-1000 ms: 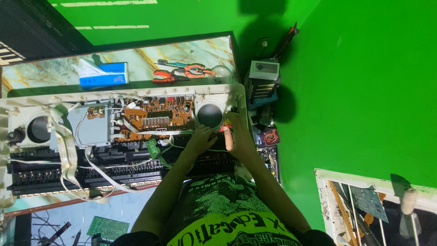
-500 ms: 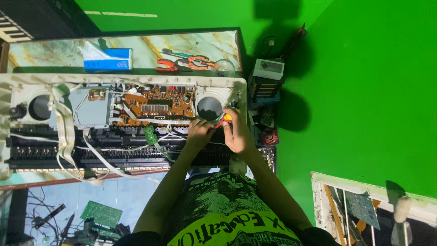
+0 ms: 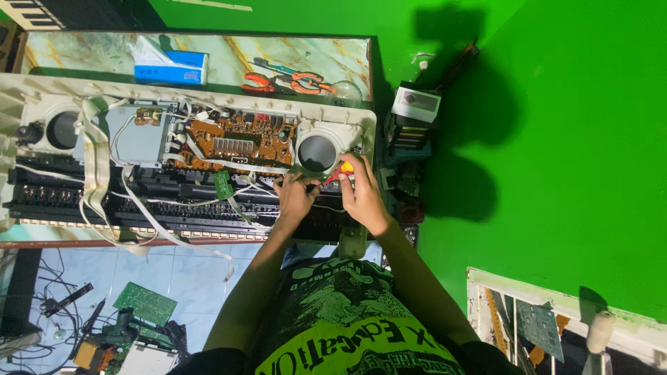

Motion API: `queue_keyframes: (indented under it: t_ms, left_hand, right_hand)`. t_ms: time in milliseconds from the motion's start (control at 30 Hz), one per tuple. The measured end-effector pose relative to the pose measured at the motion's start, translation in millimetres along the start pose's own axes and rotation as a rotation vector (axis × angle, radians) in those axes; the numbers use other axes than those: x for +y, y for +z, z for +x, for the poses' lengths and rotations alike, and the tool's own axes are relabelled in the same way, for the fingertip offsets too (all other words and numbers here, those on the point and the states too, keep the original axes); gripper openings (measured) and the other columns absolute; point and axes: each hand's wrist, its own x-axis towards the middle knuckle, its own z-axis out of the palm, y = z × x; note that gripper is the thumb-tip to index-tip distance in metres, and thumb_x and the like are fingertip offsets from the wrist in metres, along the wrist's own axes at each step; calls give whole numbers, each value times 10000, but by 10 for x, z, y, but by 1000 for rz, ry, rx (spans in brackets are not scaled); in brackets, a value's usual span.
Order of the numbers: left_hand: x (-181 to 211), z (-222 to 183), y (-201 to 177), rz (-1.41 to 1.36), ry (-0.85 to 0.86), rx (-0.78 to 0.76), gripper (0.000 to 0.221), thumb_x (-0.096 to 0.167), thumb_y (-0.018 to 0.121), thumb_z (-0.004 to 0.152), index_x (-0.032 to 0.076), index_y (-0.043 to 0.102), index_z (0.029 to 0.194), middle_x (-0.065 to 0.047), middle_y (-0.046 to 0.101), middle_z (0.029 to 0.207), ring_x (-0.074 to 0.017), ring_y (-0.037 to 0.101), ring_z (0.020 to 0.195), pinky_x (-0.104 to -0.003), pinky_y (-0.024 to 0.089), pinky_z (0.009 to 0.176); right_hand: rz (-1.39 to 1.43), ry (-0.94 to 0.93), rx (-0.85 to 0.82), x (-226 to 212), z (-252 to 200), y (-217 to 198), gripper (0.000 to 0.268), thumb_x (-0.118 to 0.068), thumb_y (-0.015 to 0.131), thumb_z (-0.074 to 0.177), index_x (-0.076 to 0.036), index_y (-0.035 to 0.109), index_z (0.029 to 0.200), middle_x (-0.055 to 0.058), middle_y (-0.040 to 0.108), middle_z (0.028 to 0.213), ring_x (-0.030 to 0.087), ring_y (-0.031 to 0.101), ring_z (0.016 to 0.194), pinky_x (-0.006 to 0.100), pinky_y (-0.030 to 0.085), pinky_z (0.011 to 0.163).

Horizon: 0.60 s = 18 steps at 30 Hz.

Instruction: The person unscrews and removes a internal speaker from an electronic keyboard using a screwdriver, and kemudian separates wires from the internal circuit board.

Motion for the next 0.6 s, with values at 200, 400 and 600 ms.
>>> queue_keyframes:
  t_ms: [200, 400, 600]
  left_hand:
    - [2, -22, 26, -72, -43, 28, 185, 292, 849, 772, 213, 842, 939, -49, 723, 1189, -259, 543, 1217, -554, 228, 1094]
    - [15, -22, 20, -74, -57, 35, 202, 322, 857, 757, 201, 837, 917, -33, 747, 1144, -247, 560, 1208, -537, 231, 1108]
    - [-6, -17, 27, -93, -69, 27, 206, 323, 859, 759, 202, 840, 925, -34, 742, 1148, -251, 567, 1206, -543, 233, 1115]
  right_hand:
    - [17, -51, 2, 48, -31, -2, 393, 34, 592, 983, -29, 505, 1361, 209, 580, 1207, 384, 622, 1067, 408, 510, 944]
    - [16, -55, -15, 48, -16, 14, 401, 32, 598, 974, -29, 511, 1361, 217, 578, 1241, 390, 626, 1092, 406, 511, 951]
    - [-17, -49, -57, -3, 2, 39, 396, 32, 594, 982, -33, 522, 1366, 211, 582, 1253, 389, 637, 1097, 402, 521, 945]
